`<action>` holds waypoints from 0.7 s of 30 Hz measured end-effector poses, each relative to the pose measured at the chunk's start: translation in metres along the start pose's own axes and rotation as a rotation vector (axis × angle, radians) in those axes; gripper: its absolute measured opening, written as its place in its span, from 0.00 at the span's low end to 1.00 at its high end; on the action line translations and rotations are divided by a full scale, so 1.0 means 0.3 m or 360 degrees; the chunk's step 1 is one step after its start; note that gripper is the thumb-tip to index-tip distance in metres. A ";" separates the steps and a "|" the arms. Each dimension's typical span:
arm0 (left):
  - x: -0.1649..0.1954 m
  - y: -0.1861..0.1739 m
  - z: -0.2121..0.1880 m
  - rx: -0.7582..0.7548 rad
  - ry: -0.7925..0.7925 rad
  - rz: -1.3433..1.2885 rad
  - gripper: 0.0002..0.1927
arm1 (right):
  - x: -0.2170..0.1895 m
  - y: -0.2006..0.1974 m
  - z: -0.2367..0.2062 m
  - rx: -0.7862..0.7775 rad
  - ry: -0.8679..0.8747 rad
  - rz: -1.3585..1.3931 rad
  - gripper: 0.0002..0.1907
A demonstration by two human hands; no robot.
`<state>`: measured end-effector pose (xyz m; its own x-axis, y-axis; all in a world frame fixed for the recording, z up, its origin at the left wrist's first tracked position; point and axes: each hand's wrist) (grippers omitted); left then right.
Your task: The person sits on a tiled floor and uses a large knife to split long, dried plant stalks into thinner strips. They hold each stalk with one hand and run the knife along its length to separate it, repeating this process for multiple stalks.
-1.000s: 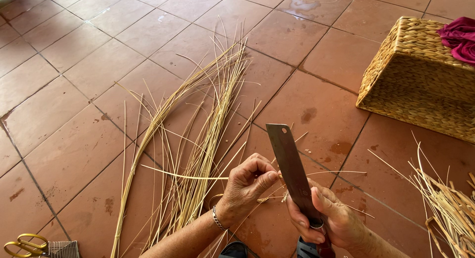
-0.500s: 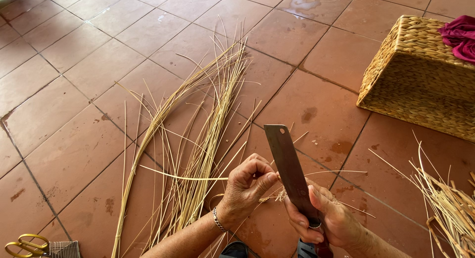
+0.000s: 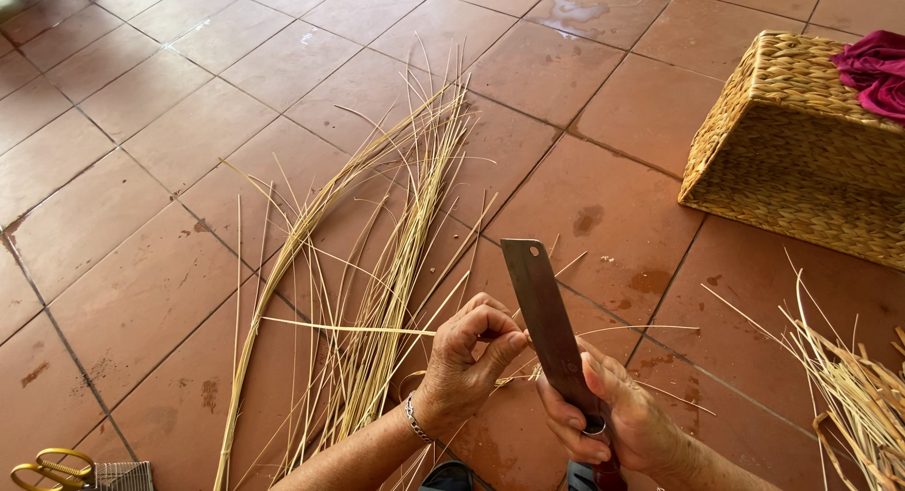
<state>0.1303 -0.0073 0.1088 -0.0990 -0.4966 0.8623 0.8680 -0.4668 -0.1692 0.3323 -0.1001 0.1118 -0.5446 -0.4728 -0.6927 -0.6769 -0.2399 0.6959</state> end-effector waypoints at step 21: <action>0.036 -0.034 0.016 -0.0130 0.0059 0.0035 0.05 | -0.010 0.000 0.015 -0.0008 -0.0089 -0.0017 0.39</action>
<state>0.1227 -0.0043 0.1222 -0.0995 -0.5333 0.8400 0.8276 -0.5131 -0.2277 0.3318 -0.0949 0.1130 -0.5644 -0.4221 -0.7094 -0.6802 -0.2490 0.6894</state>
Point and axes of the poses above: each hand's wrist, its own z-axis towards the middle knuckle, its own y-axis out of the palm, x = y × z, and after that the axes turned 6 degrees about y, right-handed
